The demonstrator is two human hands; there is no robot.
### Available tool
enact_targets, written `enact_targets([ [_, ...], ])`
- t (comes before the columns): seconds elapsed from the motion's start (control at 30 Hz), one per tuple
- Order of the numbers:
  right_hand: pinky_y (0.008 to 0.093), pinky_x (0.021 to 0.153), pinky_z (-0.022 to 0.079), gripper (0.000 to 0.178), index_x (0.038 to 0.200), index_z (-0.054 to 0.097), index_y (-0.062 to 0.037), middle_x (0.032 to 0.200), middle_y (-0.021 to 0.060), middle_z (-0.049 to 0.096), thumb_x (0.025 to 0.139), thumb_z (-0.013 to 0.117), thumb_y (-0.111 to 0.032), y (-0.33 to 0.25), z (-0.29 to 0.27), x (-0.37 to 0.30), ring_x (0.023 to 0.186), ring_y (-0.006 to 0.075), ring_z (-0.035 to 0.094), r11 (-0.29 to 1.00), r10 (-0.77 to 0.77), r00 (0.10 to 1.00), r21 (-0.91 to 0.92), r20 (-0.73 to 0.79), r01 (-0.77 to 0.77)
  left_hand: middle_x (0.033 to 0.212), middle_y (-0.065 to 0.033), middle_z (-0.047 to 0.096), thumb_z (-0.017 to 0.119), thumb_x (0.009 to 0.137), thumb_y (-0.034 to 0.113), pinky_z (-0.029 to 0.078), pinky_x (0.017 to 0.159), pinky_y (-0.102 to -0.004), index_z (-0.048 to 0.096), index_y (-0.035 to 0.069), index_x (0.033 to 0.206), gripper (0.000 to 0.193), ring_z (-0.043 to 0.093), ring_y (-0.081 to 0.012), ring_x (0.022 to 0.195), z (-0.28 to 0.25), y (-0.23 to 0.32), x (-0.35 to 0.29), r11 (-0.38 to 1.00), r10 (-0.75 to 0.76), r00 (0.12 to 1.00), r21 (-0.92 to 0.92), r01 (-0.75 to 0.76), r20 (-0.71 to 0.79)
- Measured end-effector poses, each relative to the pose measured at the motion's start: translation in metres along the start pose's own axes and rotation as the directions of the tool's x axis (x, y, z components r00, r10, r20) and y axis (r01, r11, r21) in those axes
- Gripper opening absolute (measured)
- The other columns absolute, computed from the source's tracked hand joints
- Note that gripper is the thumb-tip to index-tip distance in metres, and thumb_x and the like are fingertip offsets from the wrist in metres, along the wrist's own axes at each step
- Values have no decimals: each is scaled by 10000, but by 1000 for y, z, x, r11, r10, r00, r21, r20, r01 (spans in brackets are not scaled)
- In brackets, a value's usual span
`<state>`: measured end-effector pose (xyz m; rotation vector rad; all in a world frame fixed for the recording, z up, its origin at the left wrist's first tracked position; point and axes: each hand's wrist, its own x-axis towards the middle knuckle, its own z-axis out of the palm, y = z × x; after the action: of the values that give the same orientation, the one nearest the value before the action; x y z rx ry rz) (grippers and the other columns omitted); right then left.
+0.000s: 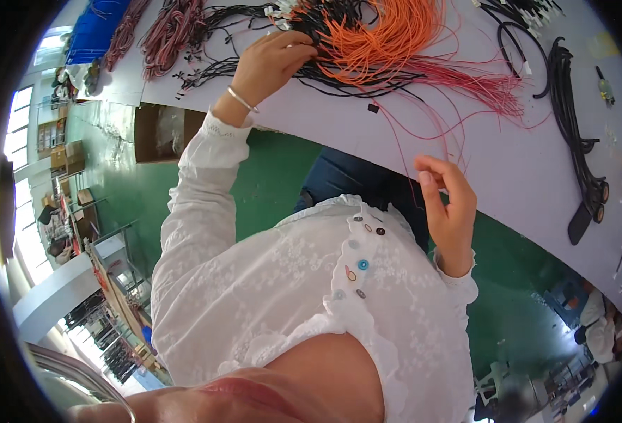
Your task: Assembling electrical components by manually sliding connectors onto wires.
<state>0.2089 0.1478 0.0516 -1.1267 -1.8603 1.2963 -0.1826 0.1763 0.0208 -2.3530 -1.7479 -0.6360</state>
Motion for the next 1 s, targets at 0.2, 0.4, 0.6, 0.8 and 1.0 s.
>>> enact_targets([
  [0.2, 257, 858, 530, 221, 1180, 681, 26, 1053, 78, 718, 1053, 562, -111, 0, 11, -3, 934, 137, 666, 997, -47, 992, 65, 121, 39, 1081, 19, 722, 719, 839, 98, 560, 831, -369, 734, 154, 1090, 257, 684, -203, 980, -39, 15, 4, 939, 243, 946, 298, -174, -214],
  [0.4, 377, 1063, 458, 392, 1312, 582, 0, 1189, 101, 682, 1115, 446, -311, -30, 101, 18, 1130, 200, 647, 640, 87, 894, 663, 440, -389, 884, 18, 640, 730, 800, 87, 506, 585, -322, 718, 131, 1090, 294, 648, -160, 703, -59, 140, -75, 982, -102, 994, 154, 108, -43],
  [0.6, 405, 972, 516, 270, 1061, 596, -77, 957, 36, 630, 1106, 465, -309, 20, 139, 56, 917, 188, 639, 74, 161, 826, 828, 541, -556, 746, -6, 604, 676, 934, 26, 435, 518, -278, 701, 72, 1141, 214, 536, -107, 552, -43, 200, -140, 623, -607, 785, -539, 567, 125],
  [0.8, 312, 808, 519, 273, 1185, 629, 3, 894, 9, 600, 1081, 534, -232, 16, 138, 77, 787, 117, 567, 93, 300, 875, 901, 380, -423, 762, 49, 598, 628, 1003, 61, 401, 571, -222, 721, 27, 1198, 218, 472, -46, 621, -28, 183, -257, 99, -607, 571, -660, 745, 553],
  [1.0, 259, 645, 395, 265, 1206, 608, 58, 858, 21, 541, 1082, 521, -160, 35, 124, 106, 677, 92, 450, -36, 197, 887, 907, 419, -420, 803, 32, 658, 608, 1044, 182, 428, 582, -224, 727, 70, 1255, 267, 542, -66, 666, -21, 165, -356, -339, -369, 165, -298, 892, 914],
])
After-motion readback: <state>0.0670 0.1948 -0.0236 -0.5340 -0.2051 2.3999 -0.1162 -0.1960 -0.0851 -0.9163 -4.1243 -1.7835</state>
